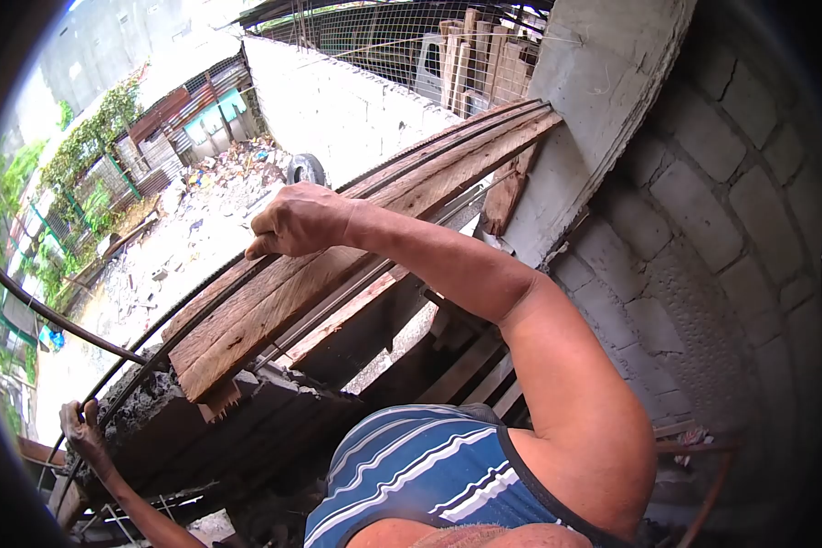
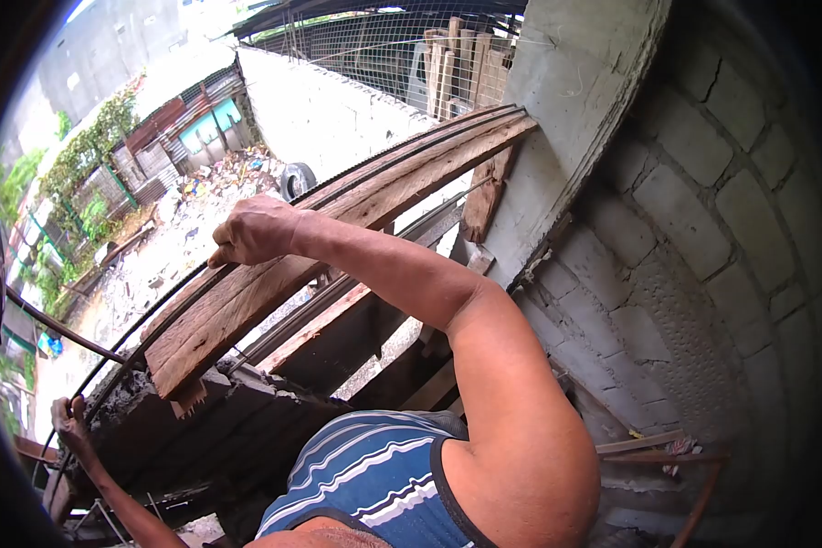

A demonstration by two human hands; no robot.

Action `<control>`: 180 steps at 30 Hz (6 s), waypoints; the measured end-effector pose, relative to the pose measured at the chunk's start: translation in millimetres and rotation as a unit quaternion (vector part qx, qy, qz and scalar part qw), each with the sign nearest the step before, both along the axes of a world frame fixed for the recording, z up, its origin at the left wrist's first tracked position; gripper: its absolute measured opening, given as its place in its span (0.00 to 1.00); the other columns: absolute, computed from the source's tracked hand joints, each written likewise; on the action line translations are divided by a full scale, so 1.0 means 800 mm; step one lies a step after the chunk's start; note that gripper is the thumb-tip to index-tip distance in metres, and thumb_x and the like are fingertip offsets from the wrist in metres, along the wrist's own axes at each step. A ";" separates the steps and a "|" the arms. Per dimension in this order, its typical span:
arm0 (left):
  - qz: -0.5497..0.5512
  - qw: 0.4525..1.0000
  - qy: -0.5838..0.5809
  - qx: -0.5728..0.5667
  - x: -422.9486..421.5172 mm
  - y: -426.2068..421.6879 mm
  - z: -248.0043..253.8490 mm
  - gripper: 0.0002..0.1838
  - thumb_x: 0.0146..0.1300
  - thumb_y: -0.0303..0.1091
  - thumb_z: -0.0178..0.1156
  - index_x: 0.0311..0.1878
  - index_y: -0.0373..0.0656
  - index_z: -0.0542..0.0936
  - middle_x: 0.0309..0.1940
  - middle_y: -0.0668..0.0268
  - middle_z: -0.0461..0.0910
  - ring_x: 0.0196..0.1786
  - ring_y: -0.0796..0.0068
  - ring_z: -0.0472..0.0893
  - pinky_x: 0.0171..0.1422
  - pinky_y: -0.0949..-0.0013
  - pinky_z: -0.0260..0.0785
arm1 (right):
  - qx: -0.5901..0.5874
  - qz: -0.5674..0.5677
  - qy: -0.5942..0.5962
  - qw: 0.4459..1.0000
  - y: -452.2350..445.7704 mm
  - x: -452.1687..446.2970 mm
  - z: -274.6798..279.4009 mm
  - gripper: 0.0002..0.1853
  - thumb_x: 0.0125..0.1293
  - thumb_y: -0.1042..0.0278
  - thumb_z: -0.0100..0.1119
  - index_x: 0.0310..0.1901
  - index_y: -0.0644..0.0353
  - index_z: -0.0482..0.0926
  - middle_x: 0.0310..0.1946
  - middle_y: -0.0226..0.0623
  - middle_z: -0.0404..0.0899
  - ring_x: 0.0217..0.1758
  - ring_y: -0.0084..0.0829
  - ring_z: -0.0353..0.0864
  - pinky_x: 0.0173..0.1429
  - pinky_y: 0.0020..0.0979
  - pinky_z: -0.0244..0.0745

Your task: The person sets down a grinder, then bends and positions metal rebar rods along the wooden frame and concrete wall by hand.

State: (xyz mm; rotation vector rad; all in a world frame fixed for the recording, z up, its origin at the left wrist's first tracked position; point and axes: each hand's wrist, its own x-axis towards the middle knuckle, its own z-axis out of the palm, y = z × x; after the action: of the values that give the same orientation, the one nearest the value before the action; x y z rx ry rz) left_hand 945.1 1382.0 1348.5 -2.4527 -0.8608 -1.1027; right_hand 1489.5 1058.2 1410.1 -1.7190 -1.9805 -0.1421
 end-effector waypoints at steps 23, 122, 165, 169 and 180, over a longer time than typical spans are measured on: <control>0.018 1.000 0.013 -0.021 -0.006 0.001 0.001 0.18 0.69 0.43 0.64 0.35 0.38 0.71 0.29 0.60 0.67 0.33 0.60 0.69 0.41 0.58 0.63 | 0.002 0.005 -0.010 1.000 0.000 -0.004 0.003 0.24 0.67 0.41 0.63 0.30 0.57 0.84 0.24 0.50 0.82 0.31 0.54 0.83 0.37 0.48 0.76; 0.069 0.988 -0.127 -0.044 0.048 -0.106 0.026 0.36 0.68 0.70 0.53 0.26 0.42 0.85 0.33 0.55 0.82 0.39 0.52 0.84 0.46 0.53 0.76 | 0.011 0.049 0.004 0.999 -0.006 -0.028 0.003 0.14 0.63 0.59 0.69 0.32 0.63 0.83 0.28 0.41 0.78 0.34 0.42 0.79 0.41 0.40 0.71; 0.171 0.956 -0.129 -0.203 0.051 -0.100 0.038 0.30 0.62 0.60 0.67 0.26 0.37 0.82 0.19 0.61 0.78 0.27 0.72 0.77 0.38 0.62 0.71 | -0.066 0.056 0.080 0.993 0.008 -0.014 -0.006 0.12 0.70 0.64 0.63 0.35 0.67 0.83 0.25 0.40 0.81 0.30 0.26 0.77 0.39 0.32 0.72; 0.095 0.951 -0.125 -0.268 0.069 -0.116 0.047 0.31 0.65 0.61 0.65 0.39 0.34 0.85 0.34 0.59 0.82 0.41 0.66 0.80 0.50 0.62 0.71 | -0.117 0.012 0.110 0.987 0.004 -0.017 0.007 0.16 0.66 0.57 0.69 0.36 0.65 0.85 0.29 0.42 0.83 0.32 0.28 0.79 0.41 0.33 0.73; 0.041 0.986 -0.062 -0.148 0.128 -0.155 0.039 0.26 0.66 0.59 0.62 0.39 0.41 0.88 0.36 0.56 0.84 0.51 0.54 0.79 0.59 0.54 0.70 | -0.152 0.005 0.131 0.980 0.008 -0.015 0.010 0.19 0.64 0.55 0.70 0.39 0.67 0.84 0.29 0.39 0.84 0.34 0.27 0.79 0.42 0.33 0.73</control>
State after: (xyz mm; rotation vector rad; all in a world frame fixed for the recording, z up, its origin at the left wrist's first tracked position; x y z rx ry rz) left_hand 1047.6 1258.3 1379.5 -2.5756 -1.2325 -1.1805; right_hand 1477.4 1064.3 1418.3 -1.8026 -1.8842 0.3915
